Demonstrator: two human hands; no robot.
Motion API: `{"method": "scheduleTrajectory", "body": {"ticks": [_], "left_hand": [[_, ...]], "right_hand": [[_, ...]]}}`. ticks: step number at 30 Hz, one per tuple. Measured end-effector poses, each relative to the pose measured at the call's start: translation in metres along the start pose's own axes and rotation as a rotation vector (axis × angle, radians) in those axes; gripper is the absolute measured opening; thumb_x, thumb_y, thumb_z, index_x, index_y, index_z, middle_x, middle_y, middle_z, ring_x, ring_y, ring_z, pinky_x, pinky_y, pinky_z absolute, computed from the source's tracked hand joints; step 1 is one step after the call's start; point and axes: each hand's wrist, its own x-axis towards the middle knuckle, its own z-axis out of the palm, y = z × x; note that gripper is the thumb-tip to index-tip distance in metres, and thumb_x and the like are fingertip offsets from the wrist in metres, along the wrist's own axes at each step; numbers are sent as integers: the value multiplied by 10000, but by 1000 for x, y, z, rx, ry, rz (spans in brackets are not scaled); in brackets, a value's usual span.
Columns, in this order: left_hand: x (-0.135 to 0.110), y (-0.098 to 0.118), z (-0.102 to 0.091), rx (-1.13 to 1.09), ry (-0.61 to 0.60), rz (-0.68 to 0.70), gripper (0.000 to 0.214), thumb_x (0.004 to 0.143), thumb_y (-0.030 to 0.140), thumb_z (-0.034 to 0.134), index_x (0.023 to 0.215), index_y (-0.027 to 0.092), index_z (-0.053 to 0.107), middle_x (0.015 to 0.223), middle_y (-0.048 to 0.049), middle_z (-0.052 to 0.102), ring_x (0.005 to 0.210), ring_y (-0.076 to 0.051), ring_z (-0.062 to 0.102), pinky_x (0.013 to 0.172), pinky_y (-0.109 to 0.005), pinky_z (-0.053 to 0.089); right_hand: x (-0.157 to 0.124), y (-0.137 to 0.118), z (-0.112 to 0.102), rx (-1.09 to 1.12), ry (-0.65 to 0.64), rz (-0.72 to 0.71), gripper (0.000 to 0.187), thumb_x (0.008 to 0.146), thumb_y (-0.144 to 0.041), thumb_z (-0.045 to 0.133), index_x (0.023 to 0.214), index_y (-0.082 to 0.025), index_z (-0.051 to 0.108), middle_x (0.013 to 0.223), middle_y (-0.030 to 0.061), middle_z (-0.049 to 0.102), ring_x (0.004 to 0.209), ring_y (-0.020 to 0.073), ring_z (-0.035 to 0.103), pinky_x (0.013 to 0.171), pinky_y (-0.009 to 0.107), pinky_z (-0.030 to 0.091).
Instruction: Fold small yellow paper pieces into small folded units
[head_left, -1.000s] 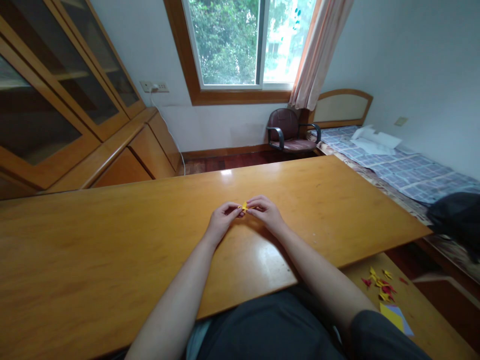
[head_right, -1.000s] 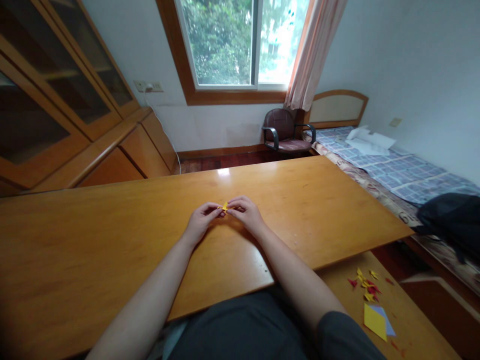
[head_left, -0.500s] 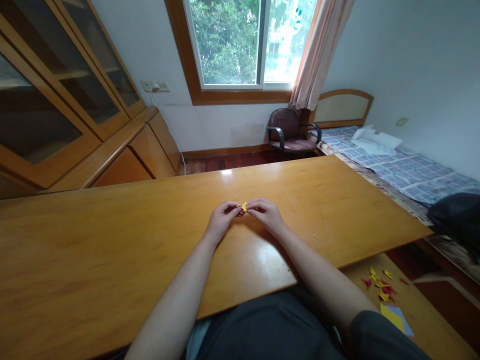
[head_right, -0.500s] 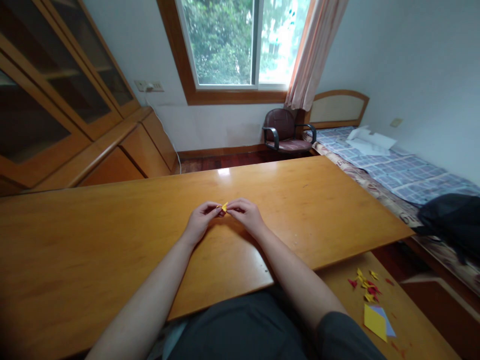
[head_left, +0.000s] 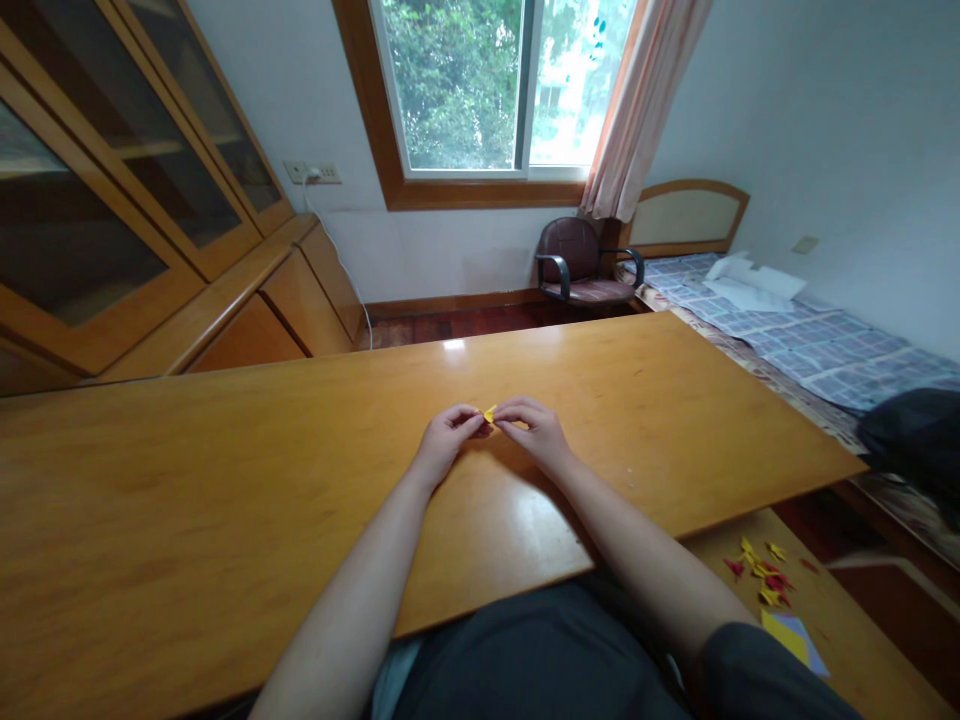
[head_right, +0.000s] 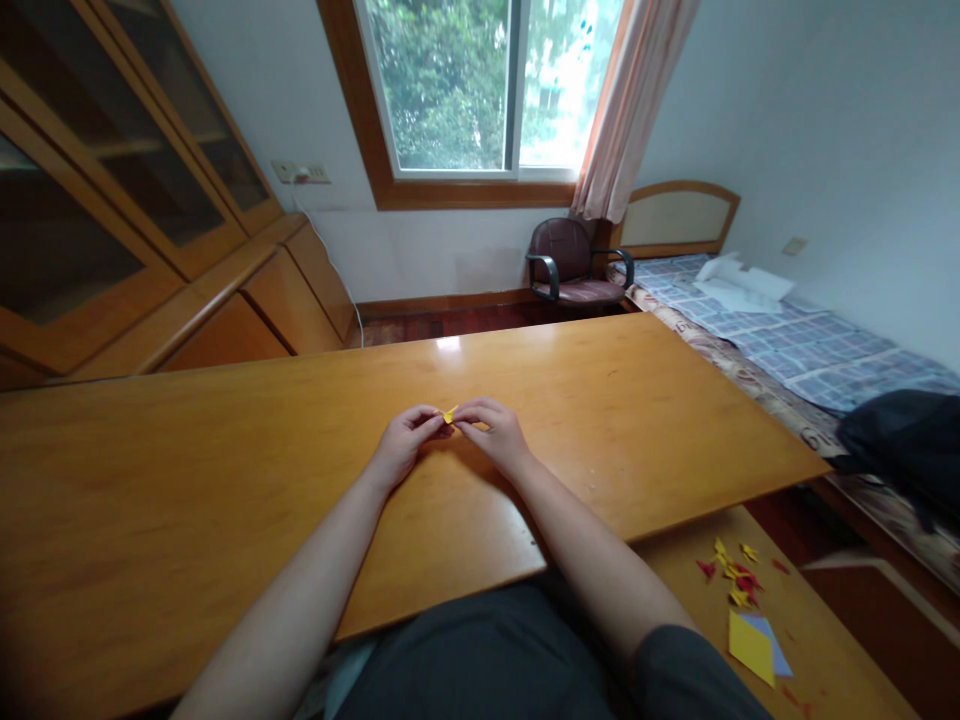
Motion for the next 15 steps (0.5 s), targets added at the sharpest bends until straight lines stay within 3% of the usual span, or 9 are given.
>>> {"method": "scheduleTrajectory", "body": {"ticks": [8, 15], "left_hand": [[-1, 0, 1, -7, 1, -3, 279, 703, 374, 779, 829, 143, 688, 754, -46, 716, 702, -174, 688, 766, -328, 562], [-1, 1, 3, -43, 21, -42, 270, 664, 349, 801, 784, 141, 679, 711, -26, 694, 639, -140, 654, 695, -281, 546]], "right_hand": [[-1, -5, 0, -23, -11, 37, 123, 889, -319, 646, 861, -237, 733, 916, 59, 705, 884, 197, 664, 838, 340, 549], [-5, -2, 0, -107, -49, -59, 143, 928, -252, 580, 945, -249, 722, 972, 63, 696, 927, 191, 655, 849, 341, 550]]}}
